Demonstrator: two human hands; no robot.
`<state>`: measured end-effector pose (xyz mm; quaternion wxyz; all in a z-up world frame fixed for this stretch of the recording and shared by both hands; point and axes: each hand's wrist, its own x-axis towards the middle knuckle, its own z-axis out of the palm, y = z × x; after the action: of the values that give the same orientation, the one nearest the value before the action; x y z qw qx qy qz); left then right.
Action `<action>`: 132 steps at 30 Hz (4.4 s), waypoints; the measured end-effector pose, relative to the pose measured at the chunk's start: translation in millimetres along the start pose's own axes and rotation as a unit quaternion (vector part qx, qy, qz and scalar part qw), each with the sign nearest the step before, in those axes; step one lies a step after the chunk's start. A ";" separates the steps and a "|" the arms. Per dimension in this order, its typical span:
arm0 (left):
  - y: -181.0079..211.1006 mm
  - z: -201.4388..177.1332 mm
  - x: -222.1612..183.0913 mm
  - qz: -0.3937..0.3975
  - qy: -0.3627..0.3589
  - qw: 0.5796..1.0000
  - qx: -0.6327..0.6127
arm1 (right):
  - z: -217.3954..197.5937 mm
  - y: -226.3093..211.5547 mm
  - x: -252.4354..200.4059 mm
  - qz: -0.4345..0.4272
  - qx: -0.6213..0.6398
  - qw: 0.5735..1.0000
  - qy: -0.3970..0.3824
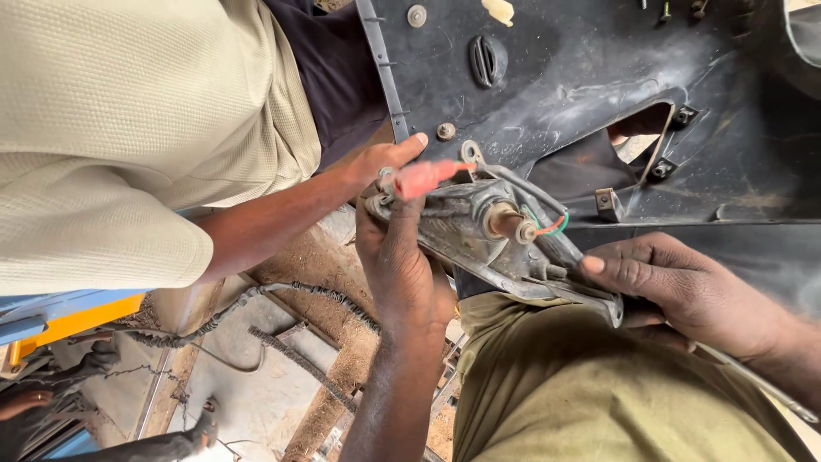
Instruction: The person removes a light assembly from a plastic panel using a screwdriver, then detaches the bulb and wiring. Finally, they reinsert the bulb into the housing and secure the assembly back onto the panel.
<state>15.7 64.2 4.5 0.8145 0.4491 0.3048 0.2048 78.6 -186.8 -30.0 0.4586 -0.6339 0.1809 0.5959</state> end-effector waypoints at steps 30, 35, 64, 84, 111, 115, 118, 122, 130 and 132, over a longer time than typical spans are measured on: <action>-6.7 9.7 -1.0 0.080 -0.127 0.988 -0.022 | 15.9 19.2 5.0 -0.221 0.147 0.959 -0.101; -30.7 11.3 8.9 0.094 -0.029 0.990 -0.104 | 12.8 4.6 -15.3 -0.407 -0.060 0.907 -0.086; -28.3 27.8 -0.9 0.247 -0.258 0.932 -0.064 | 26.9 -45.0 -50.8 -0.472 -0.312 0.803 0.186; -37.2 53.0 -20.5 0.258 -0.227 0.939 0.018 | 21.6 -37.2 -36.8 -0.602 -0.263 0.692 0.300; 6.3 62.3 -49.9 0.016 -0.224 0.974 0.019 | 39.1 -34.3 -78.9 -0.539 -0.373 0.637 0.405; 13.6 62.3 -67.6 0.151 -0.222 0.910 0.316 | 22.5 -8.7 -58.3 -0.557 -0.374 0.725 0.157; 3.8 48.3 -78.9 0.214 -0.242 0.880 0.348 | 15.1 11.9 -45.4 -0.498 -0.373 0.782 0.046; -1.7 45.7 -80.4 0.219 -0.242 0.888 0.323 | 8.4 27.9 -35.7 -0.527 -0.438 0.727 0.051; 6.9 45.8 -75.0 0.145 -0.297 0.894 0.302 | 8.1 35.2 -40.3 -0.518 -0.466 0.711 0.090; 5.7 45.8 -74.0 0.120 -0.301 0.903 0.281 | 8.1 40.7 -36.6 -0.548 -0.496 0.665 0.104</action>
<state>-7.4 -5.7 51.3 0.6769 0.7327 0.0341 0.0618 34.0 -212.8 -10.1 0.2985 -0.8106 -0.4748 0.1686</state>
